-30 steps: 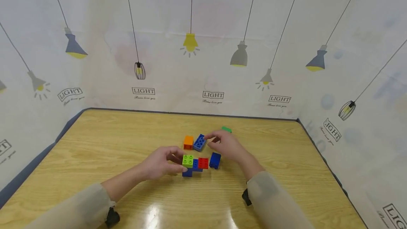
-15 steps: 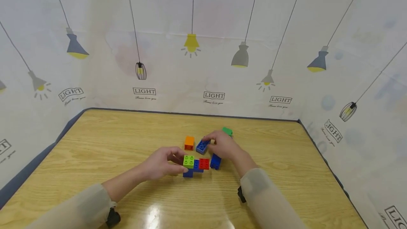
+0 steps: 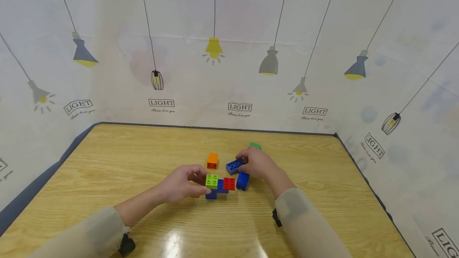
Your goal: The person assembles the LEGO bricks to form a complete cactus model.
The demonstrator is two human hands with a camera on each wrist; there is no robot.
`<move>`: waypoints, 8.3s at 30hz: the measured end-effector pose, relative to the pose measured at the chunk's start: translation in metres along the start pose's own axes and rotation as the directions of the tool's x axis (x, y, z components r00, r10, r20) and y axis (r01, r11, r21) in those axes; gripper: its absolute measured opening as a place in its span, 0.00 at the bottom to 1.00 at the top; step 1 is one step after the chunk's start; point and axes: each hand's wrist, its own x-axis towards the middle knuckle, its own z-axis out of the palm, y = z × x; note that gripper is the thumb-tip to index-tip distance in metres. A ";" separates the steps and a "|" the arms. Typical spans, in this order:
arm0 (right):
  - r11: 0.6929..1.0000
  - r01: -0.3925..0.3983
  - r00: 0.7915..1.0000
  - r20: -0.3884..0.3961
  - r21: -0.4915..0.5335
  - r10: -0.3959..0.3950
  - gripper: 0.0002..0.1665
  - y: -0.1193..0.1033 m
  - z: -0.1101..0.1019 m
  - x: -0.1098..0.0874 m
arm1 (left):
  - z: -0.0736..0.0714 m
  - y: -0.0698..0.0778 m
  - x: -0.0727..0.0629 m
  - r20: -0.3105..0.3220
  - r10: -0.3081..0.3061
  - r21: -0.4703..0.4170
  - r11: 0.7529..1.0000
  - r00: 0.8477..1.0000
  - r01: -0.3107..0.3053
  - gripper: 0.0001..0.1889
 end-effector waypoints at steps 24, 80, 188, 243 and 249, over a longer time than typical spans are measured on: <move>0.999 0.040 0.993 -0.113 -0.016 -0.042 0.14 0.011 0.004 -0.011 | 0.001 -0.001 0.000 -0.006 -0.003 0.010 1.000 1.000 0.003 0.17; 0.529 0.076 0.986 -0.143 0.845 0.086 0.30 0.021 0.002 -0.045 | 0.001 0.003 -0.002 -0.001 -0.041 -0.006 0.999 0.999 0.041 0.17; 0.857 0.451 0.888 -0.225 0.250 -0.402 0.19 -0.044 0.020 -0.057 | -0.004 -0.006 0.002 0.053 0.010 -0.028 1.000 0.999 -0.009 0.16; 0.930 0.275 0.961 -0.067 0.244 -0.267 0.24 -0.024 0.021 -0.067 | -0.001 0.005 -0.012 -0.066 0.050 -0.116 0.992 0.997 -0.057 0.21; 0.914 0.286 0.958 -0.068 0.288 -0.279 0.17 -0.023 0.019 -0.065 | -0.003 0.009 -0.006 -0.072 0.034 -0.112 0.993 0.997 -0.042 0.17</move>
